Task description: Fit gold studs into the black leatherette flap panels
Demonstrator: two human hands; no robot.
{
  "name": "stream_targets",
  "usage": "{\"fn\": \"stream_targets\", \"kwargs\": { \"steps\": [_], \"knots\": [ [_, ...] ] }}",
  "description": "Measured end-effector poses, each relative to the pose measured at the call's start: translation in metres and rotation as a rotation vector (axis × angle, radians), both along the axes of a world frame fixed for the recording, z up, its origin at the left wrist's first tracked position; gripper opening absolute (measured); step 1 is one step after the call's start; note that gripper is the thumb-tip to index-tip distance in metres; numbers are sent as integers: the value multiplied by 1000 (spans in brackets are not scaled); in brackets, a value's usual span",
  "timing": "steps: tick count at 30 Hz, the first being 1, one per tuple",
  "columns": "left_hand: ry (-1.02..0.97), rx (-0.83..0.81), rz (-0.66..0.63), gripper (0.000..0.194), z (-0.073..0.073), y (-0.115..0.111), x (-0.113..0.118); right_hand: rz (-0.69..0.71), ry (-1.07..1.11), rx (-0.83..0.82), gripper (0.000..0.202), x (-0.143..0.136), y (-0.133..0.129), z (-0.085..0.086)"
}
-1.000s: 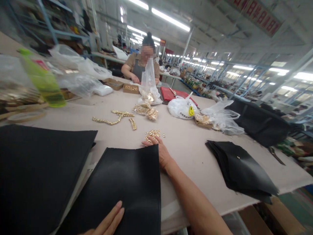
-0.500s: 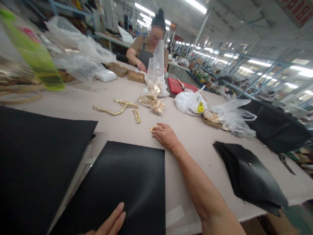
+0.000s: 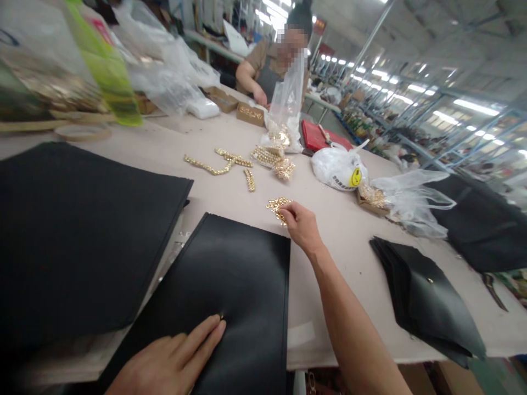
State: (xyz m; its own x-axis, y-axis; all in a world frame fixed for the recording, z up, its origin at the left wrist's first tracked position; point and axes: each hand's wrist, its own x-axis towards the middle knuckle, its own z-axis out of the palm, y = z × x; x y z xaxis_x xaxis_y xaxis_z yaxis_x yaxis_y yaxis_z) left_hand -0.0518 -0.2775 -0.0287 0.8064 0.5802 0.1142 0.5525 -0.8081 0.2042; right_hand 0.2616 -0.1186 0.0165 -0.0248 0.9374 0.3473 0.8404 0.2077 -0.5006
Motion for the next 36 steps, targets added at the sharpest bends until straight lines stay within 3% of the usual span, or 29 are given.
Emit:
{"fn": "stream_targets", "kwargs": {
  "steps": [2, 7, 11, 16, 20, 30, 36],
  "knots": [
    [14, -18, 14, 68, 1, -3, 1, 6, 118, -114, 28, -17, -28, 7],
    [54, 50, -18, 59, 4, -7, 2, 108, 512, -610, 21, -75, -109, 15],
    [14, 110, -18, 50, 7, -6, 1, 201, 316, -648, 9, -102, -146, 12],
    [-72, 101, -9, 48, 7, -6, 0, 221, 94, -558, 9, -112, -149, 5],
    [-45, 108, -24, 50, 8, -6, 1, 178, 67, -570, 10, -115, -144, 5],
    [-64, 111, 3, 46, 7, -6, 0, 83, 184, -849, 12, -114, -125, 13],
    [-104, 100, 15, 49, 9, -7, -1, 101, 291, -1007, 14, -111, -117, 15]
  ]
}}
